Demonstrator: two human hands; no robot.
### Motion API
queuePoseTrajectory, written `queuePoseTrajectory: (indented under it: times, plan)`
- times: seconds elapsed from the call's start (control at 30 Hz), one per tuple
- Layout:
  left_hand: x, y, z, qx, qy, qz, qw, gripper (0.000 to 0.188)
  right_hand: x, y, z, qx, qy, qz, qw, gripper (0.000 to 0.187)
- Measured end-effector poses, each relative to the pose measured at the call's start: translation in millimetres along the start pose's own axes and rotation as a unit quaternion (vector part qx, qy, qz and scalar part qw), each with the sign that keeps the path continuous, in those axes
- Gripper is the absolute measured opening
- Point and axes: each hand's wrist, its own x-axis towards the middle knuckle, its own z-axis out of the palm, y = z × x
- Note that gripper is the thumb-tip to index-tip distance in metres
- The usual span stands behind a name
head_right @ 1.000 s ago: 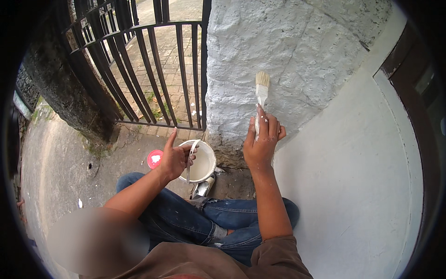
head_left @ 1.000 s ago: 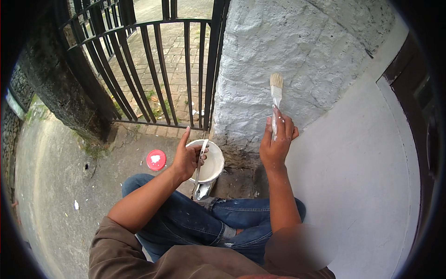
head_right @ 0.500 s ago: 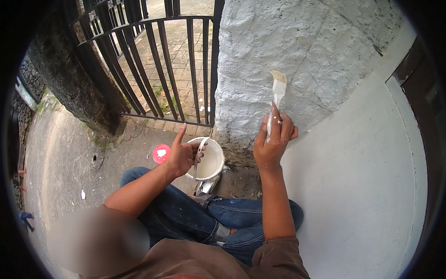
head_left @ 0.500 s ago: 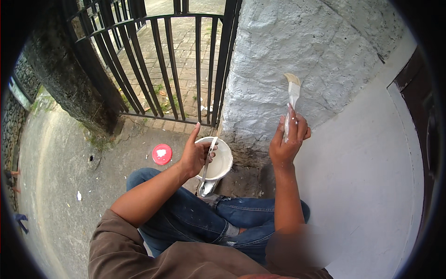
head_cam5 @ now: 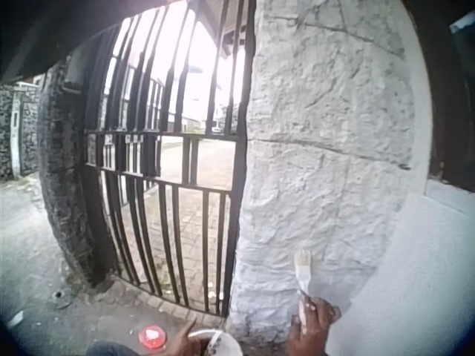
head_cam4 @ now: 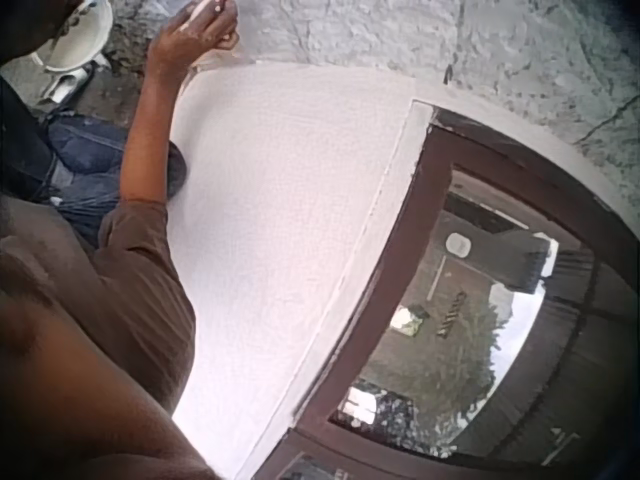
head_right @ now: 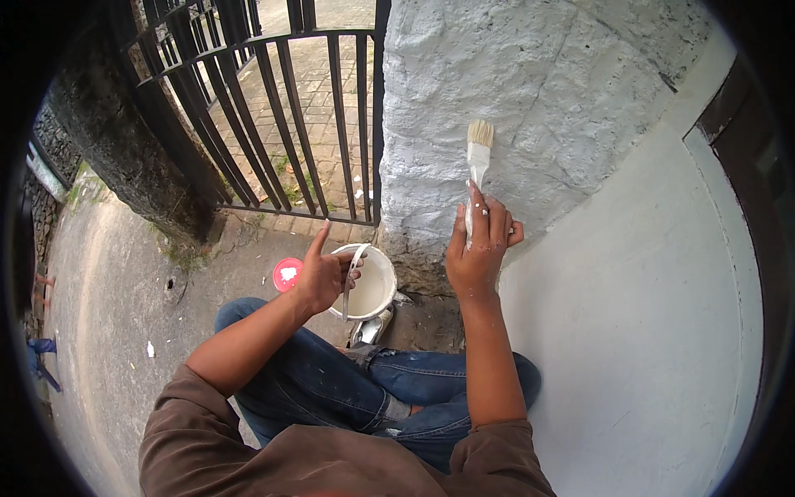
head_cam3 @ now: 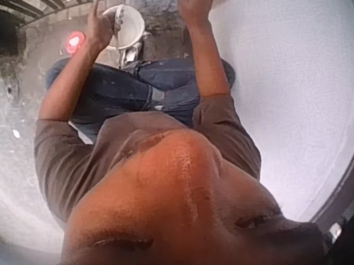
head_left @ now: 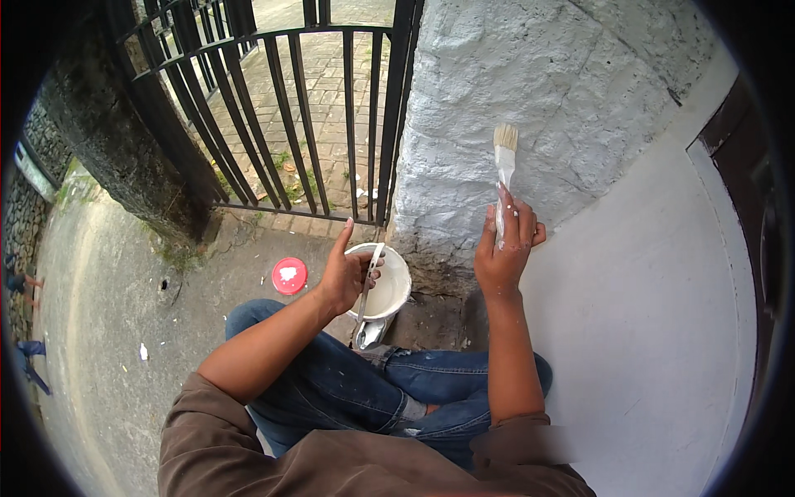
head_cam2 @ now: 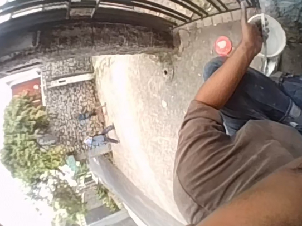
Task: The person paints the bottom edge of a textured exterior wall with white paint using a small brush.
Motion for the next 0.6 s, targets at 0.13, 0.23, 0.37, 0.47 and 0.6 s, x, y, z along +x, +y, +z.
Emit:
queuePoseTrajectory:
  times: [0.13, 0.23, 0.37, 0.47, 0.6]
  plan:
    - [-0.9, -1.3, 0.4, 0.009, -0.001, 0.006, 1.0, 0.102, -1.4, -2.3, -1.1, -0.018, -0.014, -0.005, 1.0, 0.04]
    - [-0.9, -1.7, 4.4, 0.009, -0.004, 0.007, 1.0, 0.102, -2.5, -1.0, -7.7, -0.031, -0.023, -0.001, 0.999, 0.04]
    - [-0.5, -3.4, 7.0, 0.021, 0.001, -0.003, 1.0, 0.103, -1.5, 1.4, -6.1, -0.022, -0.014, -0.004, 1.0, 0.04]
    - [-9.7, -2.4, -10.4, 0.007, 0.026, 0.012, 1.0, 0.106, -3.8, -13.0, 15.6, 0.016, 0.001, -0.017, 1.0, 0.04]
    - [6.6, -10.1, -16.9, 0.0, 0.029, 0.007, 1.0, 0.102, 2.5, -15.5, 9.8, 0.014, 0.008, -0.029, 0.999, 0.035]
